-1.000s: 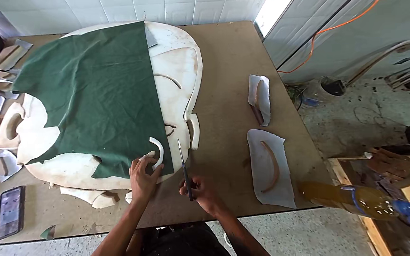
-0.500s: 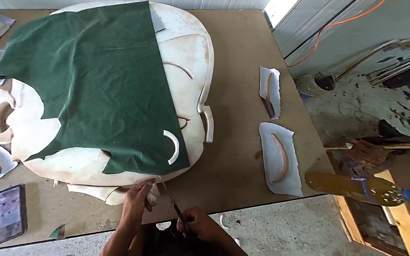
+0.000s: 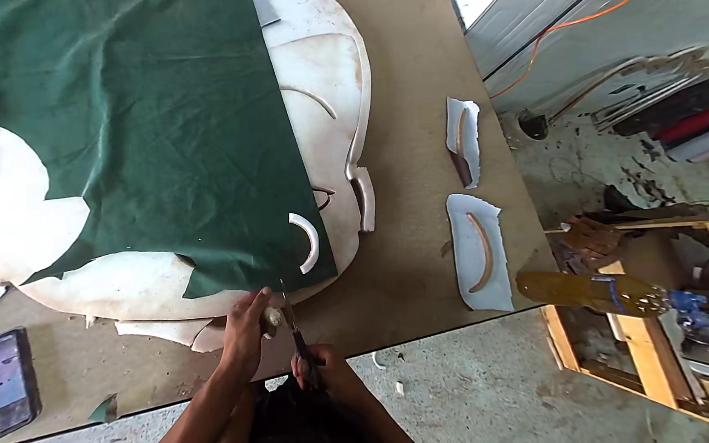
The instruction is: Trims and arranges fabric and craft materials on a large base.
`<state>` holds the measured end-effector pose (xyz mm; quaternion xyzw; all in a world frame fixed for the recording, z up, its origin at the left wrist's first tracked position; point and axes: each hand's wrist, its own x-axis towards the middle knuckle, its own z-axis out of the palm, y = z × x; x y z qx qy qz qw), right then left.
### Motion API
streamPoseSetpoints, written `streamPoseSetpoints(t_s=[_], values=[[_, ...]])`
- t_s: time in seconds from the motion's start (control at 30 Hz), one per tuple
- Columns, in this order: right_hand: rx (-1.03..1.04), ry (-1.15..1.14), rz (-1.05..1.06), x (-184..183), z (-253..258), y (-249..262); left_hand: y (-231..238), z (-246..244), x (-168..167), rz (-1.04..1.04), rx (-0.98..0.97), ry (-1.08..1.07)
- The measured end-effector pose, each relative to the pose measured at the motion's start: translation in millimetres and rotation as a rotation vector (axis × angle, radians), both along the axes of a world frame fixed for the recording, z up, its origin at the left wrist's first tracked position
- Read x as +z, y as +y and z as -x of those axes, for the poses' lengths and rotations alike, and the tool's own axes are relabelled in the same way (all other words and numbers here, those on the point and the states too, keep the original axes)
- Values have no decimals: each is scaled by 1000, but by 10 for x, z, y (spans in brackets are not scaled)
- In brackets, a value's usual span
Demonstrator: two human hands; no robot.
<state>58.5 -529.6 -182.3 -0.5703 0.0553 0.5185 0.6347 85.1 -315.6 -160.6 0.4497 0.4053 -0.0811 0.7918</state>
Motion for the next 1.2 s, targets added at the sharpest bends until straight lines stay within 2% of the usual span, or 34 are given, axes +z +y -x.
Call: streamPoseSetpoints(t_s=[0.13, 0.4, 0.63, 0.8, 0.87, 0.97, 1.07, 1.2], values=[[-68, 18, -31, 14, -82, 144, -43, -165, 67, -119, 28, 125], [-114, 24, -13, 25, -167, 308, -22, -122, 47, -127, 19, 128], [-124, 45, 10, 233, -184, 271, 143, -26, 233, 12, 39, 135], [-143, 86, -41, 293, -221, 300, 45, -121, 235, 309, -99, 94], [-146, 98, -46, 283, -221, 314, -89, -211, 159, 356, -26, 69], [-148, 116, -16, 279, -213, 316, -284, -318, 92, 314, 186, 62], [-163, 125, 18, 289, -183, 329, -373, -328, 60, 286, 316, 64], [-160, 121, 35, 308, -244, 377, -352, -285, 34, 305, 332, -2]])
